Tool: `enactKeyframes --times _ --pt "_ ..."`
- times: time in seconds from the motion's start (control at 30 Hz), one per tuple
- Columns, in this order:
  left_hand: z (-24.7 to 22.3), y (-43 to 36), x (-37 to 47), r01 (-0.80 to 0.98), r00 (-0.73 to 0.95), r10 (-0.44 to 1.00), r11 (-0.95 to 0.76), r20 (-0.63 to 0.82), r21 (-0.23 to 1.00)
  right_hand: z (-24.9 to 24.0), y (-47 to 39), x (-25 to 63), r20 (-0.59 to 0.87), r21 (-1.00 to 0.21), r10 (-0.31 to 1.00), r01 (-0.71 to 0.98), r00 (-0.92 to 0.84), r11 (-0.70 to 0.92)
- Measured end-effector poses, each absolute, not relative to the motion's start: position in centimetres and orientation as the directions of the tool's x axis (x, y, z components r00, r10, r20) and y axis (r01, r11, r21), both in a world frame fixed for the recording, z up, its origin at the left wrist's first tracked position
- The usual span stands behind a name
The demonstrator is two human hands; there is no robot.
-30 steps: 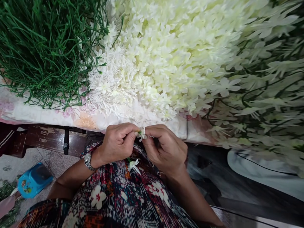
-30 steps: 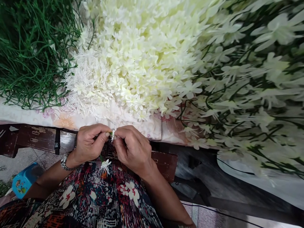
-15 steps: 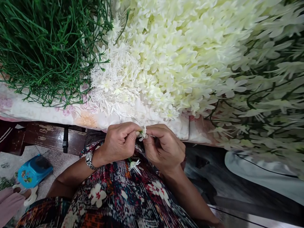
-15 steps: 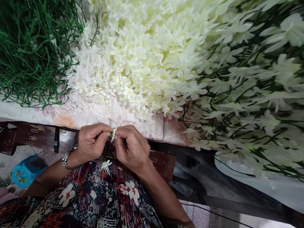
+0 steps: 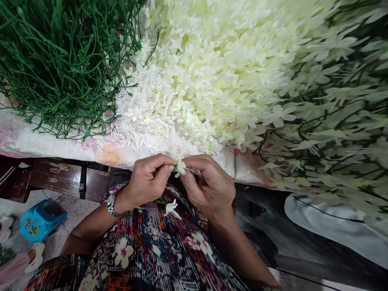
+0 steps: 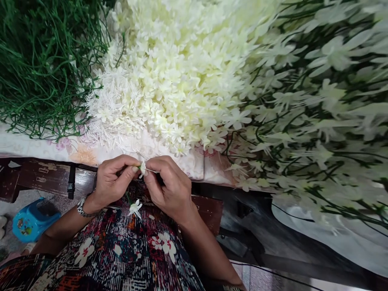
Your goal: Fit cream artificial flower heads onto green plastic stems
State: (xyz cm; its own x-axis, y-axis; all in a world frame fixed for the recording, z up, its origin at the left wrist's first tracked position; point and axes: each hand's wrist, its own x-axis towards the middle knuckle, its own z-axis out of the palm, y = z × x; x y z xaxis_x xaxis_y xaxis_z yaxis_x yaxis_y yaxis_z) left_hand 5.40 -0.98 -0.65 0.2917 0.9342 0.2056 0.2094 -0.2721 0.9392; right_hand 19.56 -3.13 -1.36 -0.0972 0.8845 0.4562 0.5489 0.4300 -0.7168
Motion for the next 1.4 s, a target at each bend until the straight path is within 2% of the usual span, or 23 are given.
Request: enactKeyframes --times 0.17,0.37,0.53,0.83,0.97,1.17,1.4 --pt "-0.8 -1.2 5.2 0.191 0.268 0.924 -0.329 0.274 0.925 -0.5 -2.9 19.8 0.462 -0.699 0.881 0.568 -0.103 0.433" --pt "-1.1 -1.3 5.4 0.262 0.244 0.899 -0.422 0.363 0.868 -0.3 -3.0 19.7 0.479 -0.651 0.870 0.619 -0.115 0.440" --pt "-1.1 -1.3 5.5 0.291 0.232 0.895 -0.437 0.381 0.851 -0.1 -3.2 19.6 0.481 -0.624 0.870 0.653 -0.113 0.429" --pt "-1.4 -1.2 5.4 0.252 0.235 0.856 -0.512 0.461 0.821 -0.3 -3.2 19.4 0.403 -0.721 0.910 0.579 -0.095 0.380" --pt "-1.0 -1.2 5.2 0.289 0.270 0.876 -0.469 0.399 0.834 -0.5 -3.3 19.4 0.427 -0.704 0.898 0.584 -0.106 0.404" --pt "-0.5 -1.0 4.9 0.368 0.303 0.907 -0.394 0.292 0.842 -0.8 -3.2 19.5 0.528 -0.567 0.833 0.661 -0.166 0.491" --pt "0.0 -1.0 4.9 0.262 0.278 0.944 -0.253 0.179 0.931 -1.0 -3.3 19.1 0.628 -0.446 0.757 0.713 -0.181 0.541"
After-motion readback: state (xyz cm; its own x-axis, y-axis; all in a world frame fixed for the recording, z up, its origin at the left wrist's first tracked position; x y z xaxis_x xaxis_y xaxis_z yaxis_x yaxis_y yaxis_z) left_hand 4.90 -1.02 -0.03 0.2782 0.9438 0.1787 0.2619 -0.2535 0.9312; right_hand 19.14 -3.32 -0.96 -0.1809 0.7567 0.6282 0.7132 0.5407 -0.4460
